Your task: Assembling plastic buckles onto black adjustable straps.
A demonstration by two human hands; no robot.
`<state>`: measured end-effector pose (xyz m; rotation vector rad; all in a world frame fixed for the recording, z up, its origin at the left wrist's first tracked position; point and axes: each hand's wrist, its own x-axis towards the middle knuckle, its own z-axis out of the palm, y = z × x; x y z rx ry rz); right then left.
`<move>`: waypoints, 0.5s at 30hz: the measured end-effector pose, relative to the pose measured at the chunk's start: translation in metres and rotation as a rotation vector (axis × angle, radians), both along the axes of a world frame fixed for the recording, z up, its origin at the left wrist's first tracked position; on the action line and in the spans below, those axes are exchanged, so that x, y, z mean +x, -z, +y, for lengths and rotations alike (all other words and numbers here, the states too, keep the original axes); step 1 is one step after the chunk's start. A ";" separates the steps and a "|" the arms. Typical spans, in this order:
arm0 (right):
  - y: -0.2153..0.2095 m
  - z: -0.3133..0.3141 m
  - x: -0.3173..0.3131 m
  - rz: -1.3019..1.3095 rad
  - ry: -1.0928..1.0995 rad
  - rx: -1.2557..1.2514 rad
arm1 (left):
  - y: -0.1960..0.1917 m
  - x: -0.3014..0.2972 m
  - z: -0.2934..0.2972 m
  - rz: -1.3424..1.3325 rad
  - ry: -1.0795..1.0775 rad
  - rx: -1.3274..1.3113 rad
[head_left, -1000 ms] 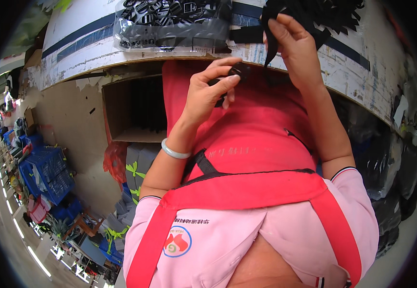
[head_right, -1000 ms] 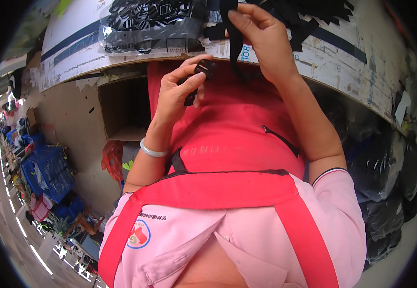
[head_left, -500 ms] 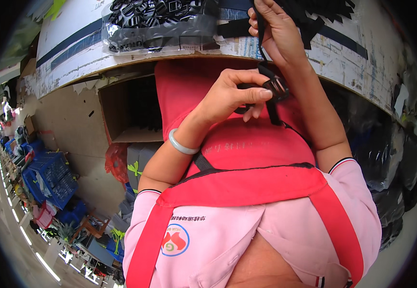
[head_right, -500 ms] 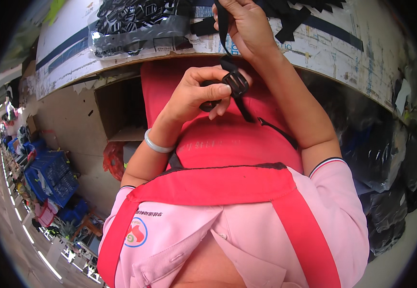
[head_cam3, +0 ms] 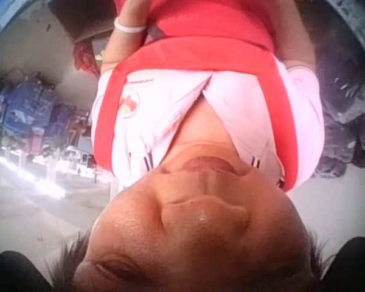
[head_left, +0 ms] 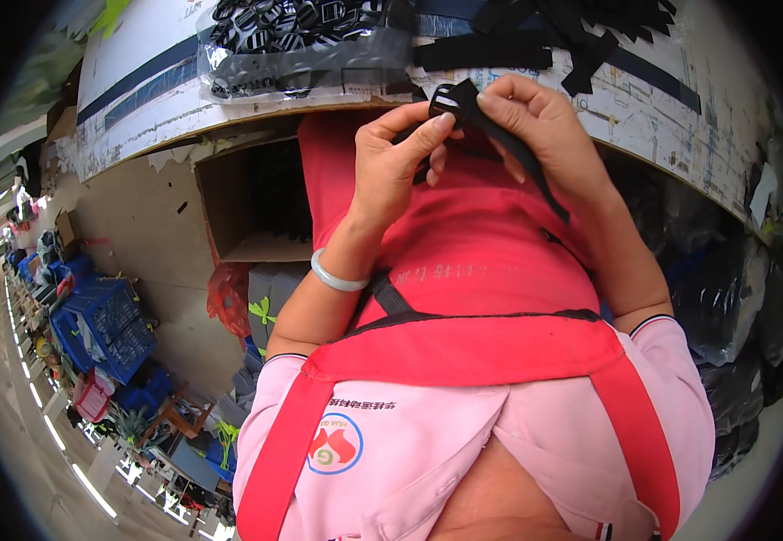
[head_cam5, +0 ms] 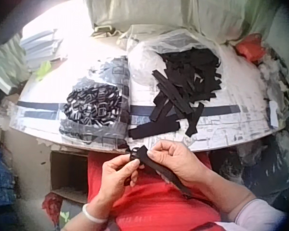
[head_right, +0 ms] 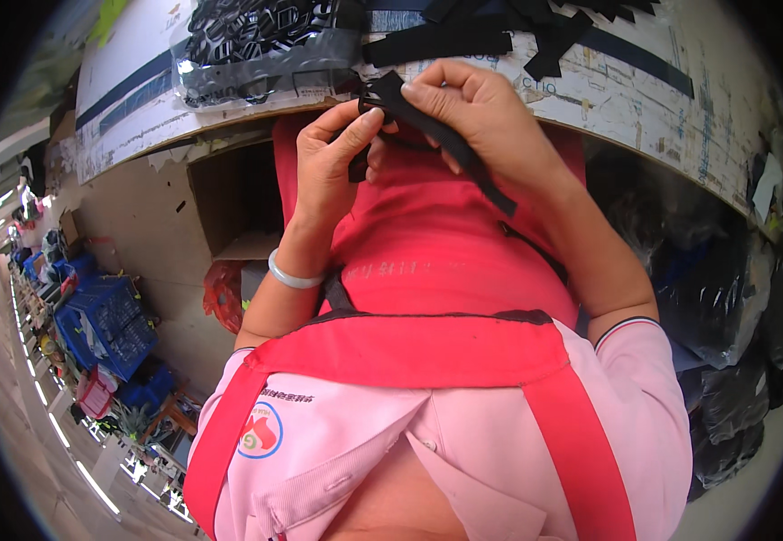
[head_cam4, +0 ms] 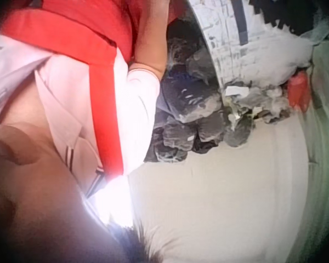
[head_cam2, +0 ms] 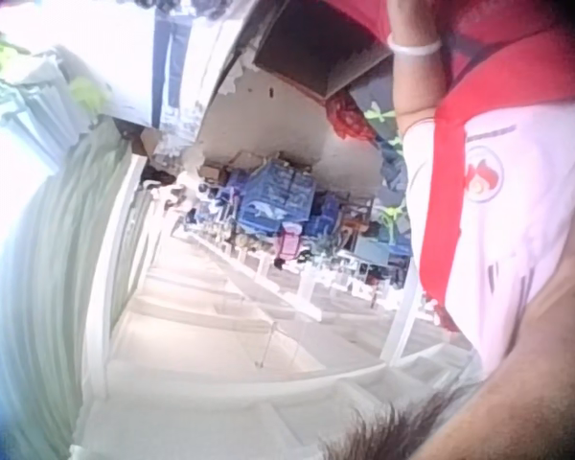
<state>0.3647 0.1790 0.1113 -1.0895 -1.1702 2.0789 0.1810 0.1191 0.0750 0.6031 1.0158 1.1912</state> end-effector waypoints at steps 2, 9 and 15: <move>0.008 -0.007 0.000 0.009 0.026 -0.040 | -0.002 0.002 0.003 0.038 0.074 0.007; 0.014 -0.014 -0.003 0.056 0.025 -0.091 | 0.009 0.004 -0.004 0.205 0.060 0.079; 0.025 -0.016 -0.003 0.209 0.056 -0.259 | 0.014 0.006 -0.007 0.328 -0.020 0.134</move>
